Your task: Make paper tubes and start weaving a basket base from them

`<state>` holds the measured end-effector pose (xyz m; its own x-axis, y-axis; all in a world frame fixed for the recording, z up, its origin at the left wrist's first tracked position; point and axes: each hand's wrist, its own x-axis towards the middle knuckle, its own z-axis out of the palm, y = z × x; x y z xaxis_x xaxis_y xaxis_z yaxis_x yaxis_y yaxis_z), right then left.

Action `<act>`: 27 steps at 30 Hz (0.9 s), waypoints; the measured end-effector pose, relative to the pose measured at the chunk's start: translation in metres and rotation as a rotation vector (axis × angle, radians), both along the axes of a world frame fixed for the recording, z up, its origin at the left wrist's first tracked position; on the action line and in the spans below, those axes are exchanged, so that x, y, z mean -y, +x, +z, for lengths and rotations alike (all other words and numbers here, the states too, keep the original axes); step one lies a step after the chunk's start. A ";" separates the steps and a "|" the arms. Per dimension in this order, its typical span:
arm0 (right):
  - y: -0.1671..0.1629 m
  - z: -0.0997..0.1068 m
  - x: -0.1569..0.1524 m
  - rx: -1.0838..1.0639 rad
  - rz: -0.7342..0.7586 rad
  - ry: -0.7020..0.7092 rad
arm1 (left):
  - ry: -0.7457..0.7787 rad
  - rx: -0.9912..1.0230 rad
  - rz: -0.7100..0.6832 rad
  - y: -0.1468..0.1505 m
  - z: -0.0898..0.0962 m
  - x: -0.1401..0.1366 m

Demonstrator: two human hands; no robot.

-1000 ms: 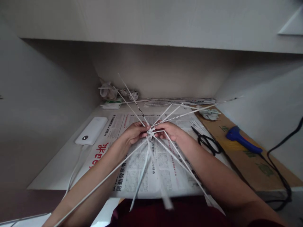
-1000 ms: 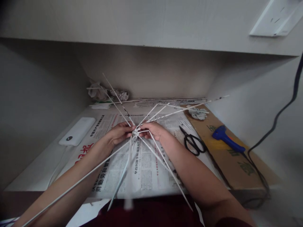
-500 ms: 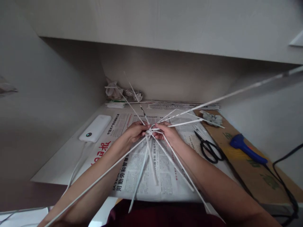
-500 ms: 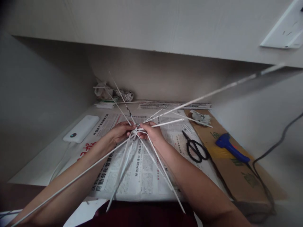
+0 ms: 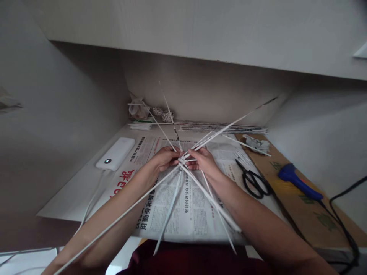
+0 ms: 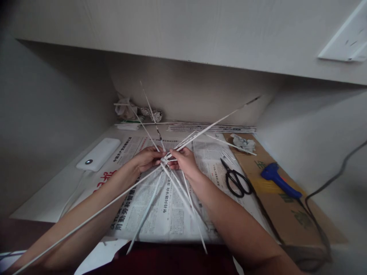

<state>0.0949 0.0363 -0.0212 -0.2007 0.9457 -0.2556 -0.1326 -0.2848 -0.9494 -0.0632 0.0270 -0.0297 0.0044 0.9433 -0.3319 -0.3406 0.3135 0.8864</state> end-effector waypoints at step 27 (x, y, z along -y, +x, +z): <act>-0.004 -0.005 0.004 -0.060 0.042 -0.144 | 0.008 -0.077 0.034 -0.001 0.003 0.000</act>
